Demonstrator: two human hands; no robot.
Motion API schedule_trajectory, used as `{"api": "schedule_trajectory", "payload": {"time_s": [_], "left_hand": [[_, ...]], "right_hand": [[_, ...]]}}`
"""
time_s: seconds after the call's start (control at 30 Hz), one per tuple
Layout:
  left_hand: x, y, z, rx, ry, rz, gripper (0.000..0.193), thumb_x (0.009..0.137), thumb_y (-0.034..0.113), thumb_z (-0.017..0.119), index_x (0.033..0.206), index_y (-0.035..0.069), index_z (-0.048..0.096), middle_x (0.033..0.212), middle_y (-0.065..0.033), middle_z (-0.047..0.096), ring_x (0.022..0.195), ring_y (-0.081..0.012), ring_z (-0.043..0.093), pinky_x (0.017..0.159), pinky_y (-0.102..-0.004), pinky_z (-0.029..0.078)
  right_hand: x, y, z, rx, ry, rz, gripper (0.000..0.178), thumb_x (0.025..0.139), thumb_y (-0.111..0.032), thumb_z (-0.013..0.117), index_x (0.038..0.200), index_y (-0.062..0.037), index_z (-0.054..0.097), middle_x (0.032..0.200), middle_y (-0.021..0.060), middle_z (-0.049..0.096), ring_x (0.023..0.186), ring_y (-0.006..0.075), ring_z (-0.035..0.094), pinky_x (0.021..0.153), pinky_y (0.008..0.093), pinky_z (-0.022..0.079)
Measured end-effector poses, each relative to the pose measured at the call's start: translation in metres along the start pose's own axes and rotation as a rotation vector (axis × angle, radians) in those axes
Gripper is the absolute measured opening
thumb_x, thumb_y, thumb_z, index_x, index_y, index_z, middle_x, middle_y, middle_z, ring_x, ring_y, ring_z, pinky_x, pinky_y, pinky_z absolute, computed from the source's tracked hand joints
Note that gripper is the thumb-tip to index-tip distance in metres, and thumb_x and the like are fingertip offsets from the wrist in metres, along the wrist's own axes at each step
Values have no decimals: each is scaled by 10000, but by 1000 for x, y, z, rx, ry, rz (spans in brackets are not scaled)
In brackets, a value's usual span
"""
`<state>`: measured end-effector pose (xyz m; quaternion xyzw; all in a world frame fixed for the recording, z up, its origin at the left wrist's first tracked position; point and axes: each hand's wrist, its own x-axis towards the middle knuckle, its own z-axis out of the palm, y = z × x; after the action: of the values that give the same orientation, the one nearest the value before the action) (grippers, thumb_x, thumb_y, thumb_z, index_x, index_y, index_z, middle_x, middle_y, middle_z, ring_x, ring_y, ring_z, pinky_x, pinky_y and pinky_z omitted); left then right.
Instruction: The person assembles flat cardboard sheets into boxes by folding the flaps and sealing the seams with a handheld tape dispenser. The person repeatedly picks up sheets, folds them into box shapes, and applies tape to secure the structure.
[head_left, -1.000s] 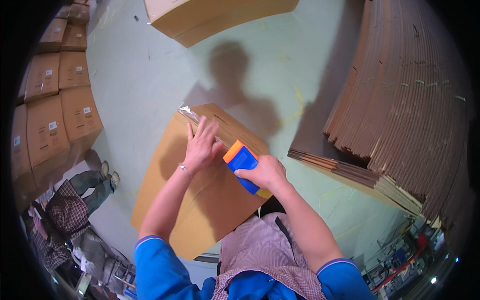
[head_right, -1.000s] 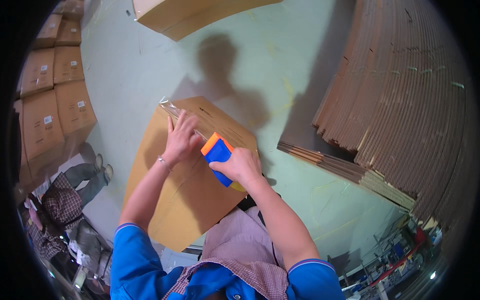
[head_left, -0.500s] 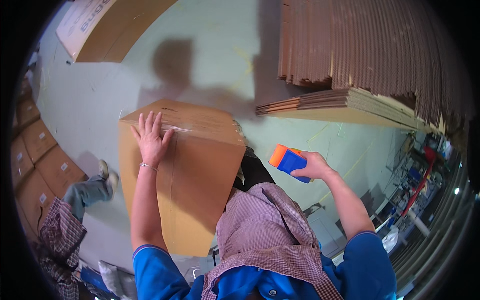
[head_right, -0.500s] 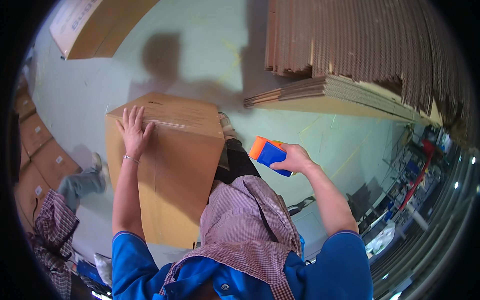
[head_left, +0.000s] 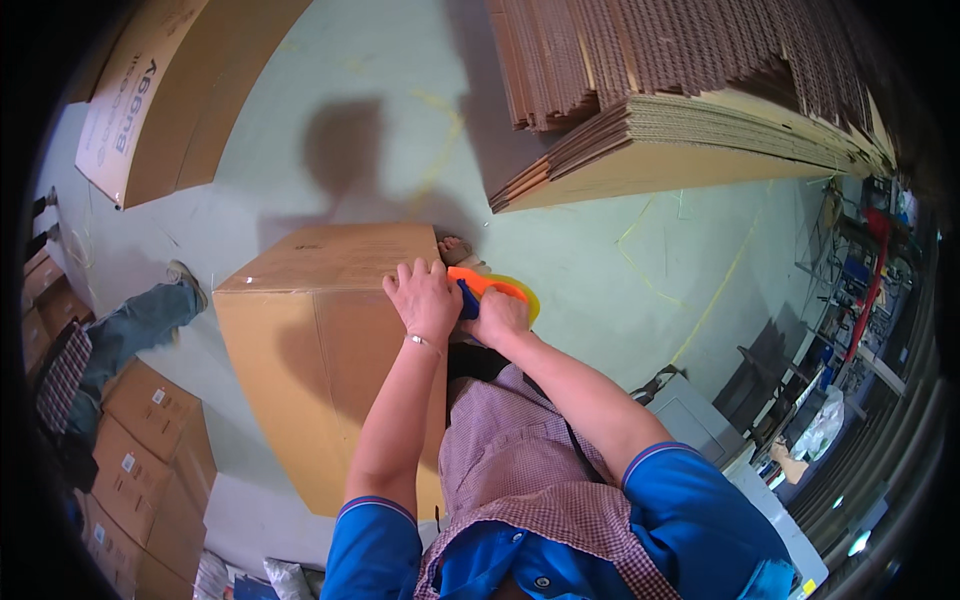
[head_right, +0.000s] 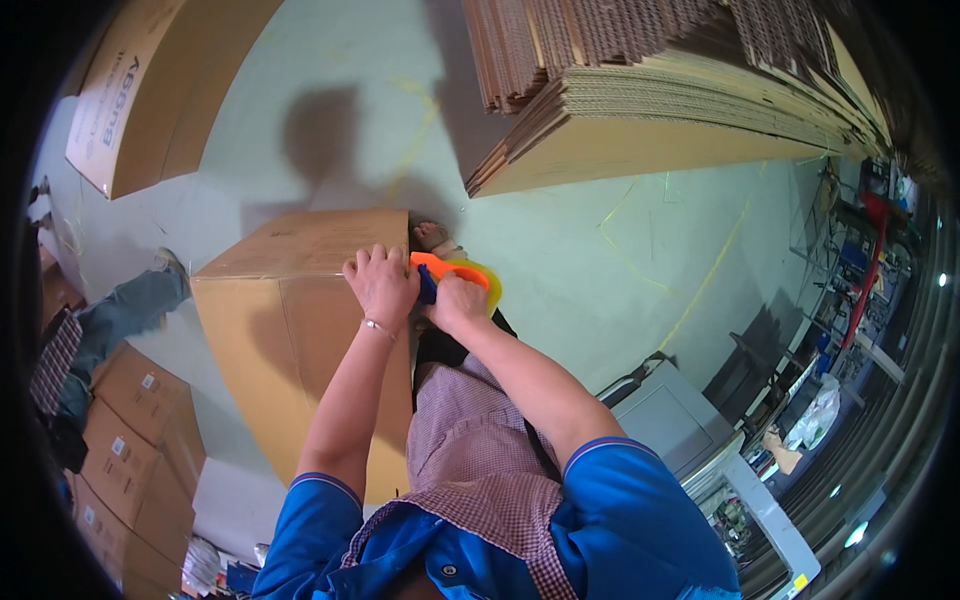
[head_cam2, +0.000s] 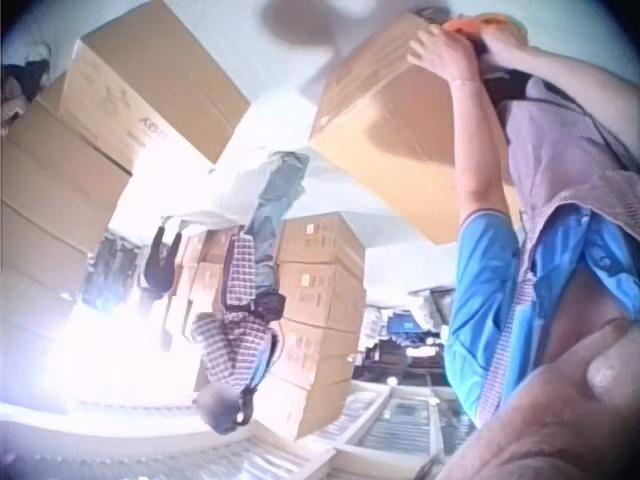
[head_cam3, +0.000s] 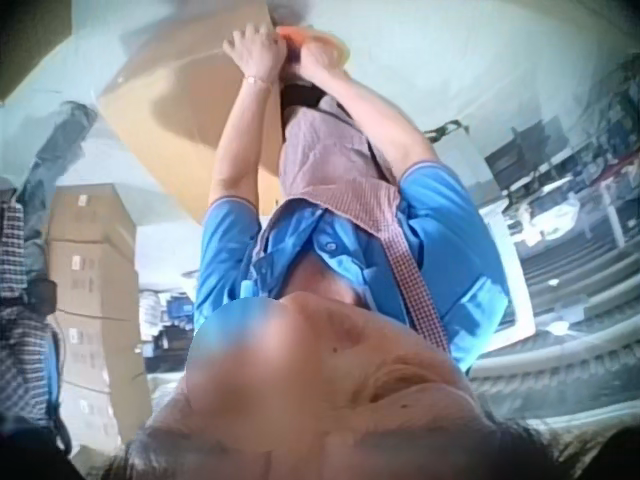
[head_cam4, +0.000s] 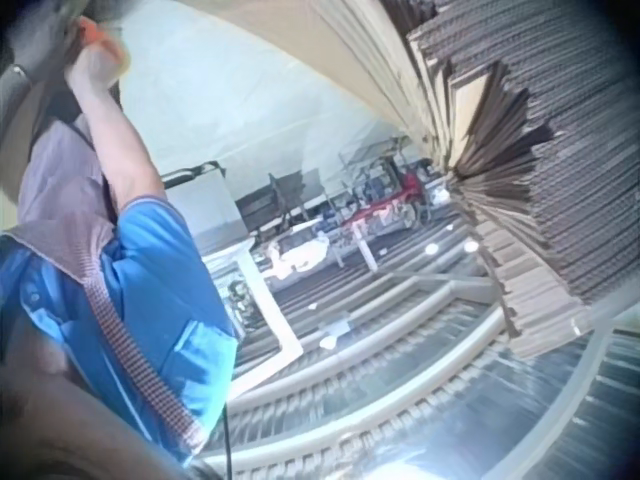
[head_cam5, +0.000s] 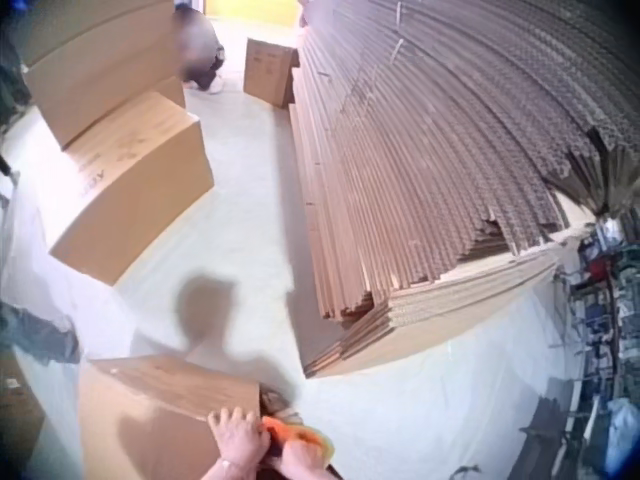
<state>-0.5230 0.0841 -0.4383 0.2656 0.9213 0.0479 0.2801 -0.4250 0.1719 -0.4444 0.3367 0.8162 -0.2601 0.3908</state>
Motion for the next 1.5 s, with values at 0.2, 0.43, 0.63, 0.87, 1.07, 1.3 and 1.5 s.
{"api": "schedule_trajectory", "payload": {"time_s": [0.2, 0.43, 0.63, 0.87, 1.07, 1.3, 1.5], "left_hand": [[37, 3, 11, 47, -210, -122, 216, 775, 174, 576, 925, 162, 731, 1060, -45, 627, 1063, -281, 528, 865, -462, 392], [29, -16, 26, 249, -592, 397, 359, 885, 397, 532, 1108, 154, 674, 1185, -52, 619, 1181, -290, 503, 951, -498, 399], [33, -112, -19, 158, 25, 189, 683, 817, 524, 611, 1334, 95, 487, 1370, -129, 477, 1357, -309, 346, 1082, -580, 246], [13, -389, -54, -36, -81, -812, 522, 912, 474, 516, 1254, 86, 593, 1436, -105, 448, 1387, -337, 303, 1126, -537, 233], [-24, -325, -76, -126, 214, -285, 332, 933, 324, 529, 1103, 85, 684, 1256, -82, 611, 1327, -326, 402, 1107, -493, 280], [-307, -280, 68, -331, 801, -1109, 543, 892, 227, 633, 1342, -19, 455, 1352, -215, 494, 1278, -361, 430, 1091, -438, 315], [-484, -177, 222, -1539, 587, -2051, 800, 828, 488, 686, 1357, -41, 401, 1339, -192, 491, 1206, -325, 494, 971, -460, 410]], "right_hand": [[-10, 0, -14, 40, -25, 13, 576, 668, -408, 821, 1008, 2, 603, 930, 167, 689, 893, 314, 676, 801, 419, 524], [-14, 7, -3, 46, 0, -87, 756, 662, -387, 833, 1287, -122, 502, 1094, 142, 651, 995, 290, 648, 854, 401, 513], [-2, 3, 4, -77, -74, -197, 632, 658, -434, 809, 1038, 13, 572, 942, 212, 671, 893, 352, 664, 810, 440, 510], [-5, -13, 7, -230, -273, -178, 805, 626, -576, 778, 1140, 17, 597, 1009, 181, 676, 956, 319, 661, 809, 405, 523], [5, -18, 15, -197, -183, -107, 725, 587, -544, 809, 1045, -4, 652, 982, 168, 683, 889, 285, 677, 780, 388, 532], [20, -106, 18, -118, 49, -275, 728, 602, -539, 780, 1068, 3, 636, 1012, 214, 676, 957, 349, 658, 832, 424, 514], [14, -211, 37, 182, 111, -540, 517, 705, -353, 791, 1025, 26, 644, 949, 183, 698, 872, 267, 686, 779, 373, 537]]}}
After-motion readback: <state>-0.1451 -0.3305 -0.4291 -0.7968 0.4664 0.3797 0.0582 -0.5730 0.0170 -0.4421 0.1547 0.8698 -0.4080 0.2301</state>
